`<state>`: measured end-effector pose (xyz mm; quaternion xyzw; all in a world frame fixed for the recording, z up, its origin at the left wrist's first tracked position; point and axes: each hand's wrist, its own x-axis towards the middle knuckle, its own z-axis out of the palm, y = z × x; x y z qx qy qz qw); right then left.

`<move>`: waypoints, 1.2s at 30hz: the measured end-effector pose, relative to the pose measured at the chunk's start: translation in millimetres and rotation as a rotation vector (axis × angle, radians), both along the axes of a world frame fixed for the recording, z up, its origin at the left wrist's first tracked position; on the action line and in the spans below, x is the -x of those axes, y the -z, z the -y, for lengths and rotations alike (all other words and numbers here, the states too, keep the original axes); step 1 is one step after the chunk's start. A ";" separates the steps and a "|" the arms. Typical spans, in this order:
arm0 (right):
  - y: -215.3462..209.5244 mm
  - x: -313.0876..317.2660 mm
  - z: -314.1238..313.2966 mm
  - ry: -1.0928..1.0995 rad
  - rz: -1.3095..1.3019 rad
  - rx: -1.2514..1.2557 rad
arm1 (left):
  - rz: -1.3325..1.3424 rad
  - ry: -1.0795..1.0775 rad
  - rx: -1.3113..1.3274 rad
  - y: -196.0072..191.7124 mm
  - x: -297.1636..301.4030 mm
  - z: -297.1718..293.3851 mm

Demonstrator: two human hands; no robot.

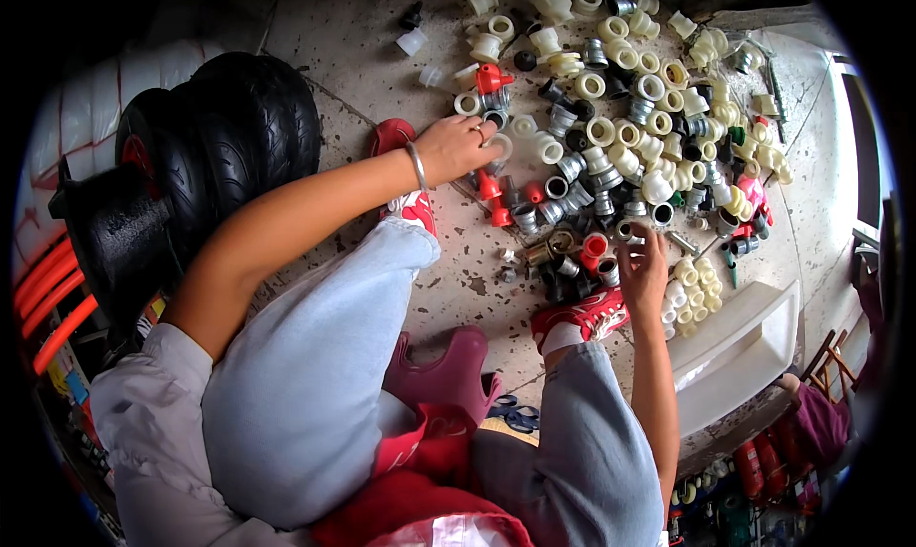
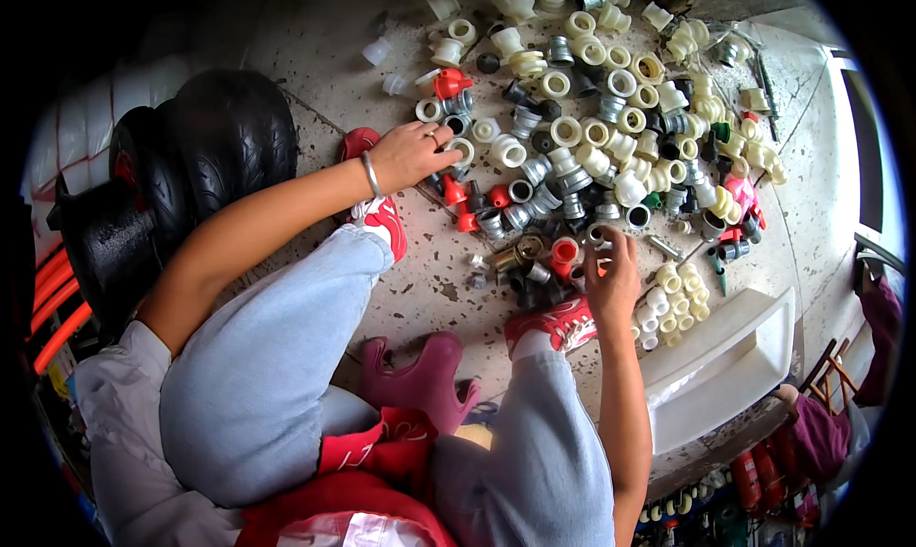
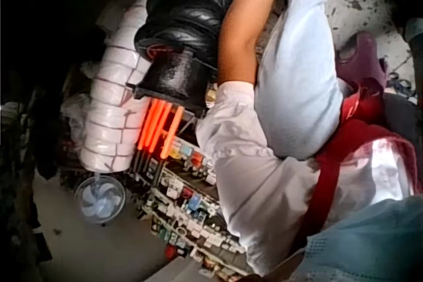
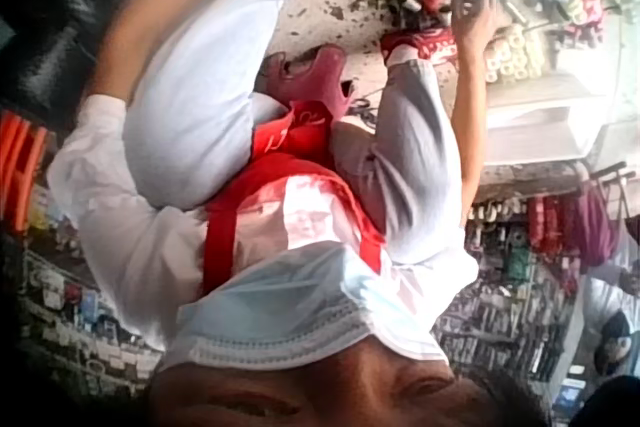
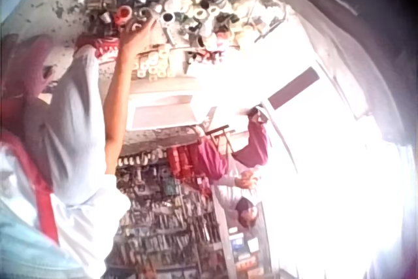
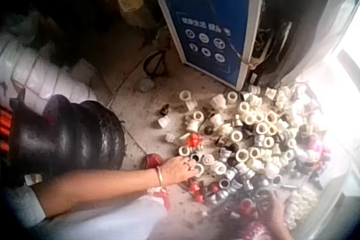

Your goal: The person sits on the floor and assembles various plastic plumbing fittings by hand. They pick up individual pieces from a large pile and screw them together to form a long, segmented chain. The person occasionally pauses to select specific fittings or adjust the alignment of the assembled chain.

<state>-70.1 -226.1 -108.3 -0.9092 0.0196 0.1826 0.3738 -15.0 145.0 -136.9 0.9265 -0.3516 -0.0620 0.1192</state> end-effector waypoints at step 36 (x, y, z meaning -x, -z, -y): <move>-45.5 6.4 41.7 -0.130 0.009 0.193 | -0.439 -0.235 0.130 10.8 30.6 25.2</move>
